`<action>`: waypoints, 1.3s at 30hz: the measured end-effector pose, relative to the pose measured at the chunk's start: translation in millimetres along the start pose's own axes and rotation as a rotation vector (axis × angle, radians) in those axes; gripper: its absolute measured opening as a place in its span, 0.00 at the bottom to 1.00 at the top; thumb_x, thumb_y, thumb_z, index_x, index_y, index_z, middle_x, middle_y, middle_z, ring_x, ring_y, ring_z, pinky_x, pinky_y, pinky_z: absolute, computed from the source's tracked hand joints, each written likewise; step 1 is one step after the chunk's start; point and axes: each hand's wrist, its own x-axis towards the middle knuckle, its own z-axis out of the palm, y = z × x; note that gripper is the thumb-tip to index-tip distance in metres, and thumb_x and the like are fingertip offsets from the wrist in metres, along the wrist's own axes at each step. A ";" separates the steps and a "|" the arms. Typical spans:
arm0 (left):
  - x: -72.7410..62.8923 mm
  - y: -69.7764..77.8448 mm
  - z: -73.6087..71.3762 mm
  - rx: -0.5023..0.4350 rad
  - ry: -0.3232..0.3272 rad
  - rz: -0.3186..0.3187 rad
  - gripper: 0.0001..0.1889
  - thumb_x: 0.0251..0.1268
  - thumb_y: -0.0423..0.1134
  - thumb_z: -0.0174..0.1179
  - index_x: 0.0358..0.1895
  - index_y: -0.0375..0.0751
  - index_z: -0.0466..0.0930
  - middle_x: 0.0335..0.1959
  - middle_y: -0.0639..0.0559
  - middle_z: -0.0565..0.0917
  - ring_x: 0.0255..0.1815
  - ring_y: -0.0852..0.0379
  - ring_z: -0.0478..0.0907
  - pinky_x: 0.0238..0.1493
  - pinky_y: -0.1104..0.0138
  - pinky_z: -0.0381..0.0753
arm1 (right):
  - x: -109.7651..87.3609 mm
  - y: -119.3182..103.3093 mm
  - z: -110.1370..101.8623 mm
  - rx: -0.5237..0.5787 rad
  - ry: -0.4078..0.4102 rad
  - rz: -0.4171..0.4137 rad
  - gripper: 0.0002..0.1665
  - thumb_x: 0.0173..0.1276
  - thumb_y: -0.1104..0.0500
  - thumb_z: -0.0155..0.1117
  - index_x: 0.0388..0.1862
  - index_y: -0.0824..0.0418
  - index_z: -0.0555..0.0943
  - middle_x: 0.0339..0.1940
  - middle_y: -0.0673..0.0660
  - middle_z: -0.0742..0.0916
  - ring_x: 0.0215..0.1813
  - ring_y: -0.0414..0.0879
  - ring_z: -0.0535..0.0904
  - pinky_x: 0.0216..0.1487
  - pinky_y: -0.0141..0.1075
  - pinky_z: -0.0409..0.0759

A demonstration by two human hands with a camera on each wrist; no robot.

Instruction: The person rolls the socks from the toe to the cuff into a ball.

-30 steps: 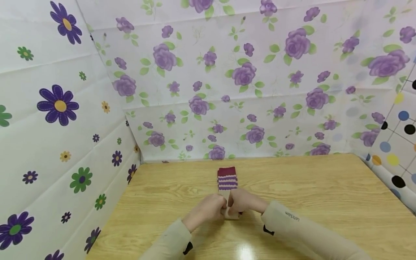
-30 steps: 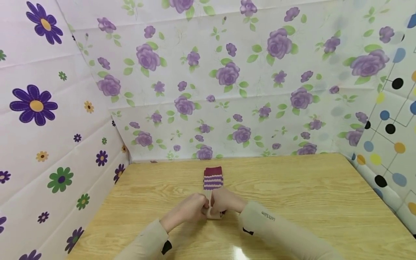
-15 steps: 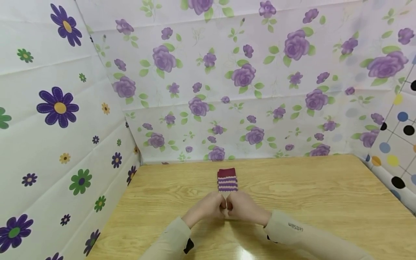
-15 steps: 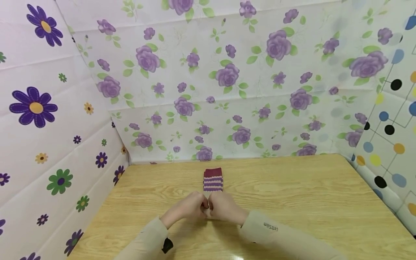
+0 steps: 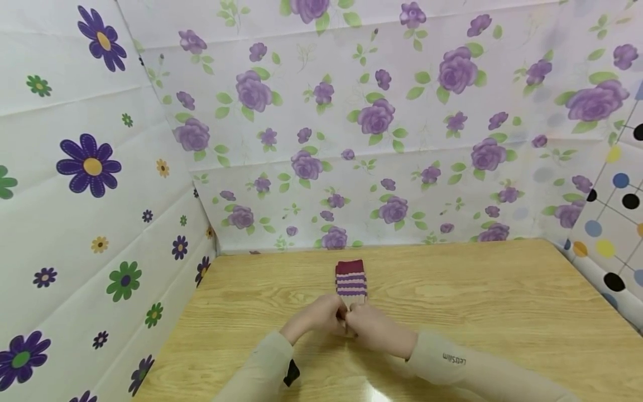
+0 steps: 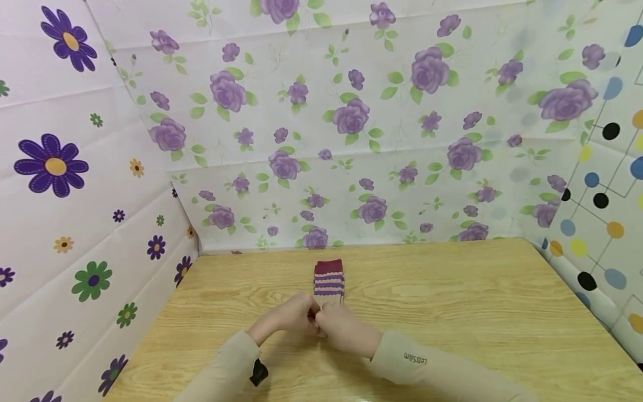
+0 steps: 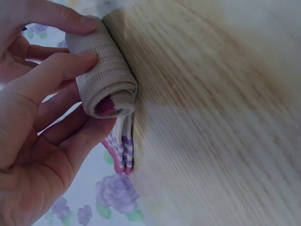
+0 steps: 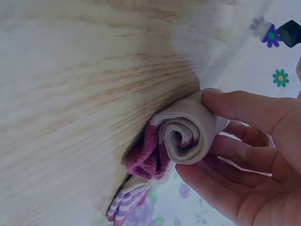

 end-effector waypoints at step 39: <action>-7.1 -0.8 5.9 0.062 0.093 0.017 0.05 0.50 0.33 0.73 0.31 0.41 0.88 0.28 0.54 0.86 0.29 0.67 0.68 0.32 0.77 0.67 | 17.0 36.1 -3.2 0.315 -0.121 -0.061 0.25 0.53 0.68 0.70 0.16 0.59 0.61 0.15 0.44 0.55 0.20 0.36 0.49 0.23 0.27 0.50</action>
